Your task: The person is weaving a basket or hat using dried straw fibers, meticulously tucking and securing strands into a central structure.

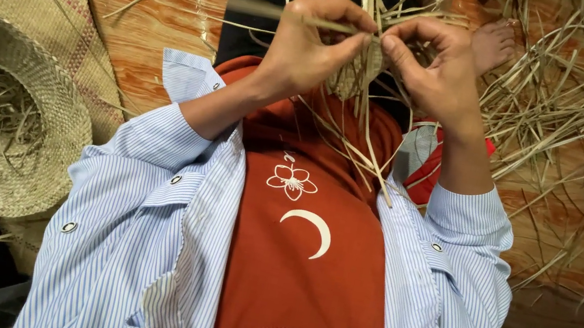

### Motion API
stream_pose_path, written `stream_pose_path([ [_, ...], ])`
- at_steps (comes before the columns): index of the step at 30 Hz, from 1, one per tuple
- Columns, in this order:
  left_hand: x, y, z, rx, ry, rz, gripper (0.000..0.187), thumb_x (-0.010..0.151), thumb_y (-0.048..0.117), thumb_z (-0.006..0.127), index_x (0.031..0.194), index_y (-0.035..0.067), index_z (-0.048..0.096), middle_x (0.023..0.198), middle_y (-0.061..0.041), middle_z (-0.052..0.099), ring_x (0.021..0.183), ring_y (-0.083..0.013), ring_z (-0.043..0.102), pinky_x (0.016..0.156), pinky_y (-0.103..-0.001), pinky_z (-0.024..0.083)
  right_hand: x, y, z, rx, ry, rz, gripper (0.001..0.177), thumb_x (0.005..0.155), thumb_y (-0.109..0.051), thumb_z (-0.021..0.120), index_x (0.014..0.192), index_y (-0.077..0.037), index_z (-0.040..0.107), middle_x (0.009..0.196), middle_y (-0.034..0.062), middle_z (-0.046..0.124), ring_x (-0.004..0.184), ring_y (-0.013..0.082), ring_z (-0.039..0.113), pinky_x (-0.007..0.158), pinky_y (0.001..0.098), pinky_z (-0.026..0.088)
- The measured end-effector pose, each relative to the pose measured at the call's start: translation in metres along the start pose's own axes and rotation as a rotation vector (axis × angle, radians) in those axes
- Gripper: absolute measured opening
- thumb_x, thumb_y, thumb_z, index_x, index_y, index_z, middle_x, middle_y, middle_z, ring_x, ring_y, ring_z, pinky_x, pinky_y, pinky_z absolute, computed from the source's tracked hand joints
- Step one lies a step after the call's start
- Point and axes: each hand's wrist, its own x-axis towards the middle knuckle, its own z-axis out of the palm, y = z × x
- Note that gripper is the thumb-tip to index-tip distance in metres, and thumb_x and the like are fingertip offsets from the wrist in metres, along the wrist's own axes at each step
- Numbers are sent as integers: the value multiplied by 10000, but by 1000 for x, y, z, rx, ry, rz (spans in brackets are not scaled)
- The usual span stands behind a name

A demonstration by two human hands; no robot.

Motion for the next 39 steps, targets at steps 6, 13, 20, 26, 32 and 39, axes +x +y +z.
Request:
stream_pose_path([
  [6, 1, 7, -3, 106, -43, 48, 80, 707, -27, 600, 785, -21, 621, 692, -49, 569, 569, -94, 488, 508, -182, 418, 0, 7, 1, 18, -7, 41, 16, 840, 39, 550, 845, 41, 566, 668, 47, 513, 506, 72, 395, 443, 161, 308],
  [13, 0, -4, -10, -151, -10, -137, 120, 750, 50, 589, 835, -36, 591, 683, -72, 596, 561, -84, 522, 489, -154, 421, 1, 12, -7, 48, -36, 46, 86, 869, 38, 519, 935, 45, 574, 710, 67, 532, 465, 61, 356, 378, 150, 269],
  [20, 5, -5, -10, -244, -12, -149, 104, 745, 5, 584, 823, -62, 569, 689, -110, 607, 570, -120, 571, 512, -165, 478, -4, -4, -13, -27, -48, -55, 107, 843, 70, 530, 946, 84, 553, 743, 130, 551, 501, 120, 435, 417, 185, 349],
  [26, 9, 0, -12, -374, -31, -212, 111, 802, 64, 553, 808, -48, 550, 689, -104, 599, 574, -108, 555, 551, -185, 486, -8, -2, -6, -33, -5, -104, 171, 756, 99, 605, 920, 103, 557, 939, 170, 547, 826, 230, 525, 786, 295, 422],
  [32, 9, 11, -12, -335, -126, -142, 140, 802, 59, 589, 871, -57, 550, 711, -119, 592, 615, -121, 571, 534, -168, 467, -5, 2, -3, 25, -20, -110, 141, 783, 132, 582, 921, 121, 558, 935, 166, 540, 803, 207, 498, 716, 263, 401],
  [39, 10, 14, -12, 360, -201, 314, 194, 722, -97, 655, 882, -1, 600, 918, -76, 471, 738, -182, 487, 605, -259, 430, -4, 4, -2, 29, -30, -118, 143, 798, 141, 591, 939, 129, 567, 959, 186, 545, 823, 218, 500, 718, 268, 409],
])
